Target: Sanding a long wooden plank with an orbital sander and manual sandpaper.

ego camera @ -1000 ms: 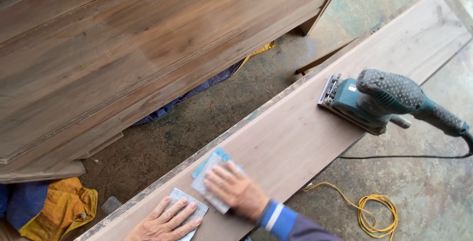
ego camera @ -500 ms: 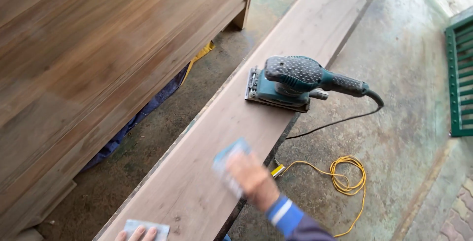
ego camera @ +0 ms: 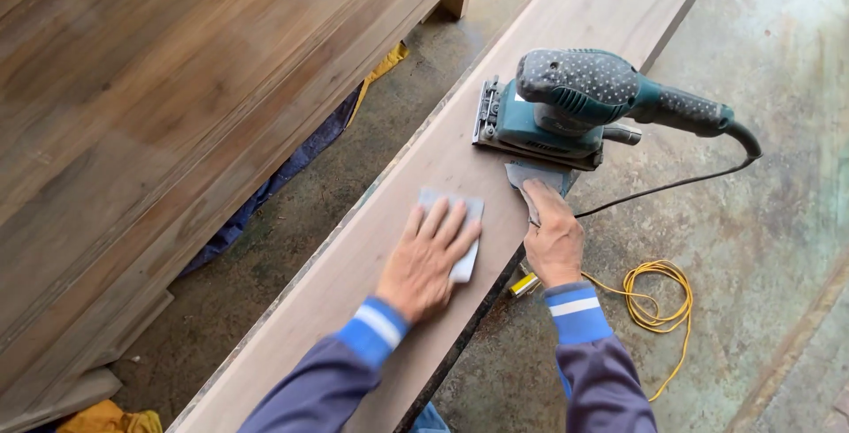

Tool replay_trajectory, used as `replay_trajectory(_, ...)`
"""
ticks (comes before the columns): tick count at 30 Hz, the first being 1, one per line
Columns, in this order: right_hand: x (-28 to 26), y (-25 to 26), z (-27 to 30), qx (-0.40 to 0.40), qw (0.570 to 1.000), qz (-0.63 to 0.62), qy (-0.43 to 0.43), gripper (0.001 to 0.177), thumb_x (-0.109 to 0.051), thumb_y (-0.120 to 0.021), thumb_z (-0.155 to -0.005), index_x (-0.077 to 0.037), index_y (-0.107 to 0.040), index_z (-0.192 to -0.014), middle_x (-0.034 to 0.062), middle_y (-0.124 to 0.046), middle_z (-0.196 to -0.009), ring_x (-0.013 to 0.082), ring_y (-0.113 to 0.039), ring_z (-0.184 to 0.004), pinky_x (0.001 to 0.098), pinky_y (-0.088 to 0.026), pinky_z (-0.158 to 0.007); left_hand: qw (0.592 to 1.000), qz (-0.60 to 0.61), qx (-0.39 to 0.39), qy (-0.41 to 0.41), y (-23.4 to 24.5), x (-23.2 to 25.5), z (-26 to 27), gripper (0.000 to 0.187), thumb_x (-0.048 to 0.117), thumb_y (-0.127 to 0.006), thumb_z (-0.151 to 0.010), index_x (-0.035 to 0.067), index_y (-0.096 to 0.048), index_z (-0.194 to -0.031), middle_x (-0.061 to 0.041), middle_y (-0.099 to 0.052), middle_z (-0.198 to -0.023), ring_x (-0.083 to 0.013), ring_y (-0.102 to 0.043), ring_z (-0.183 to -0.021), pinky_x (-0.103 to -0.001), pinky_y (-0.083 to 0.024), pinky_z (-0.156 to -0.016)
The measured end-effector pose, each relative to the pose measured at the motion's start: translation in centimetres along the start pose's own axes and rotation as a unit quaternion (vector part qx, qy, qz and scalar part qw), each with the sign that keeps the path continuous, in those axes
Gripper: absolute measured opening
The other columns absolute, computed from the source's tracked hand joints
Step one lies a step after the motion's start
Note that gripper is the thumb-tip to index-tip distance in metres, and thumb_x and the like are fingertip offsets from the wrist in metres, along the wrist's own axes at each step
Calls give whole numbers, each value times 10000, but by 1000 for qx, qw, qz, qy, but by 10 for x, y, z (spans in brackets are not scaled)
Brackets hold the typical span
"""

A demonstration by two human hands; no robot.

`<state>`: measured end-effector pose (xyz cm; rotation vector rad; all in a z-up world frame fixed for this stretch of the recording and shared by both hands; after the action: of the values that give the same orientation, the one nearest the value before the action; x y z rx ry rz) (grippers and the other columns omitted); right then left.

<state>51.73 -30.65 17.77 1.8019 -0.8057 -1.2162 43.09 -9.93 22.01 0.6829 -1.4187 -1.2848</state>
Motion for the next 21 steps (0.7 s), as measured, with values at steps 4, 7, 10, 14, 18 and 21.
replay_trajectory(4, 11, -23, 5, 19, 996, 72, 48, 461, -1, -601, -880, -39, -636, -1338, 201, -643, -1373, 378, -604, -1270, 444, -479, -1068, 995, -50, 27, -82, -59, 6, 122, 811, 354, -544, -830, 207, -300, -1589, -114, -280, -1646, -314, -224, -1509, -507, -121, -1220)
replay_trajectory(7, 10, -12, 1, 12, 995, 92, 39, 429, 18, -581, -893, -26, -641, -1316, 184, -648, -1373, 362, -597, -1285, 436, -478, -1083, 990, -6, 82, -115, -56, 3, 98, 804, 417, -538, -824, 219, -310, -1569, -105, -303, -1617, -311, -240, -1476, -529, -129, -1216)
replay_trajectory(10, 15, -5, -3, -16, 999, 42, 23, 446, 49, -554, -859, -32, -656, -1286, 156, -656, -1373, 335, -596, -1308, 411, -487, -1097, 994, -45, -52, -84, -29, 19, 12, 846, 382, -554, -789, 184, -273, -1562, -143, -251, -1679, -367, -202, -1539, -545, -119, -1188)
replay_trajectory(14, 11, 3, -11, -28, 999, -1, 26, 407, 4, -589, -877, -28, -654, -1278, 162, -652, -1363, 343, -595, -1297, 411, -488, -1082, 996, -34, 48, -67, -24, 35, -40, 784, 388, -573, -851, 154, -317, -1554, -161, -299, -1620, -366, -246, -1501, -552, -158, -1217)
replay_trajectory(18, -34, -11, 32, 9, 988, 114, 101, 526, -101, -680, -831, 22, -603, -1338, 234, -649, -1348, 370, -593, -1276, 491, -478, -1090, 996, -14, -30, -87, -32, 26, 75, 867, 369, -581, -780, 149, -290, -1566, -158, -286, -1608, -366, -212, -1483, -547, -137, -1196)
replay_trajectory(21, -126, 9, 139, 8, 976, -24, 218, 439, -148, -621, -932, 25, -605, -1335, 248, -638, -1357, 380, -607, -1313, 535, -485, -1106, 985, -66, 126, -96, -134, -31, 247, 561, 457, -476, -947, 314, -422, -1486, -82, -489, -1479, -302, -457, -1339, -573, -269, -1112)
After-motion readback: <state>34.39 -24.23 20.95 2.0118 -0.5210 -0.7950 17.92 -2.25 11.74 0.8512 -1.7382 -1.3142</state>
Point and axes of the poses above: each hand's wrist, its own z-axis away from the middle knuckle, its own y-axis out of the back of the hand, x = y × z, the point moved 1 cm from there along -z, towards the middle knuckle
